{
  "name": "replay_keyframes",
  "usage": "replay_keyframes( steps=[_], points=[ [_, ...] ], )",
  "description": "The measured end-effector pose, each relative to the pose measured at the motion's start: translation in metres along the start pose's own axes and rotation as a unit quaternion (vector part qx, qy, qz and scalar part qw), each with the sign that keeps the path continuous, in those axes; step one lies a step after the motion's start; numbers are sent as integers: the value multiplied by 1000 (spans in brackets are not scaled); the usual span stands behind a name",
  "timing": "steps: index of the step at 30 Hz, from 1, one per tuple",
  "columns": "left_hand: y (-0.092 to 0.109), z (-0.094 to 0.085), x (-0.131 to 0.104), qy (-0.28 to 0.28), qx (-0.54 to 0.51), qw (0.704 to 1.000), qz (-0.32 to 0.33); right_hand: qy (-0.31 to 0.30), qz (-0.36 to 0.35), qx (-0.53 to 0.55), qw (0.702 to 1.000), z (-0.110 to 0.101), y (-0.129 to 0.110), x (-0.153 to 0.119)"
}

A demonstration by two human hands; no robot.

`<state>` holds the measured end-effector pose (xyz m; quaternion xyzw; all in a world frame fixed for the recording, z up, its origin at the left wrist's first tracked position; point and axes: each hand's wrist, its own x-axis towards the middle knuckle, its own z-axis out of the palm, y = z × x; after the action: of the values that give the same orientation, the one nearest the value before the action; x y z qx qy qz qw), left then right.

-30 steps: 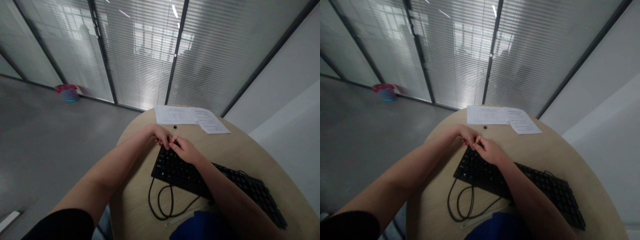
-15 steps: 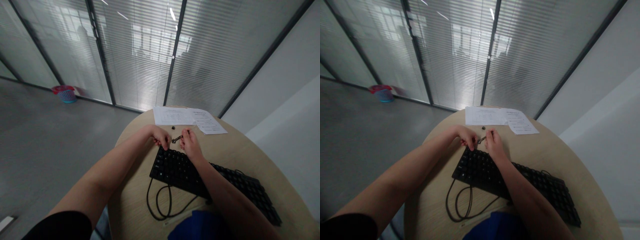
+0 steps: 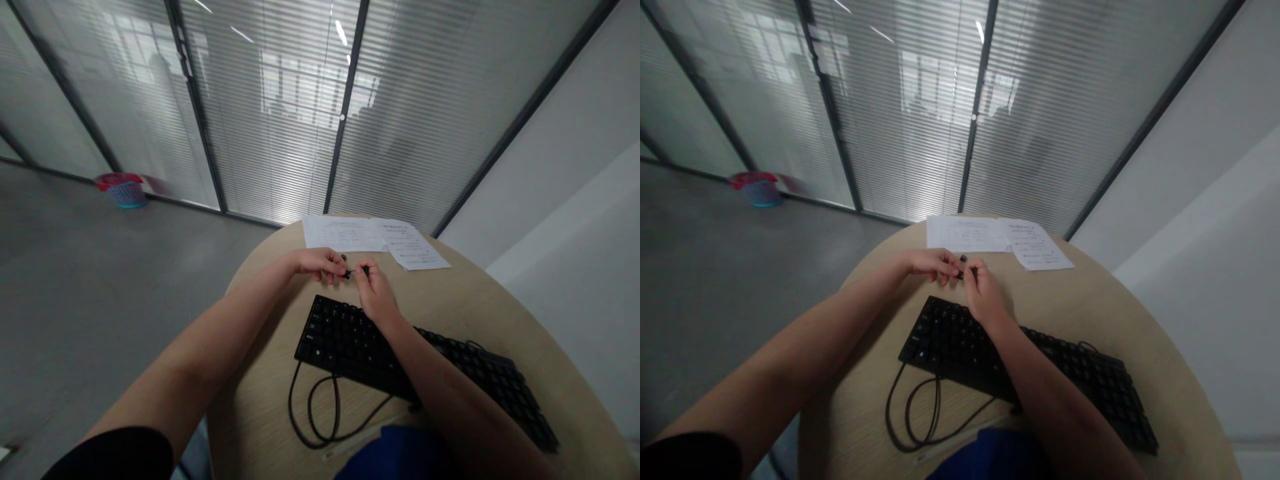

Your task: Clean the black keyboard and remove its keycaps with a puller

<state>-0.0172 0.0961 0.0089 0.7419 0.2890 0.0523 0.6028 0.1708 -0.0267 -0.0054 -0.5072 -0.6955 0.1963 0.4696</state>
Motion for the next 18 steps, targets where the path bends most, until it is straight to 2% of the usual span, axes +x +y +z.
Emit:
replay_keyframes(
  steps=[2,4,8,15,18],
  points=[
    [-1,2,3,-6,-1,1000,3,14,-23,-35,999,-1,-5,0],
    [-2,4,5,-7,-3,1000,5,2,-34,-54,998,-1,-9,0],
    [-1,5,6,16,-14,1000,13,-9,-42,-67,997,-2,-10,1],
    [1,3,3,41,7,999,16,-2,-22,-87,996,0,-6,1],
    [0,1,4,72,17,997,38,15,-3,-96,995,0,-7,1]
  ],
)
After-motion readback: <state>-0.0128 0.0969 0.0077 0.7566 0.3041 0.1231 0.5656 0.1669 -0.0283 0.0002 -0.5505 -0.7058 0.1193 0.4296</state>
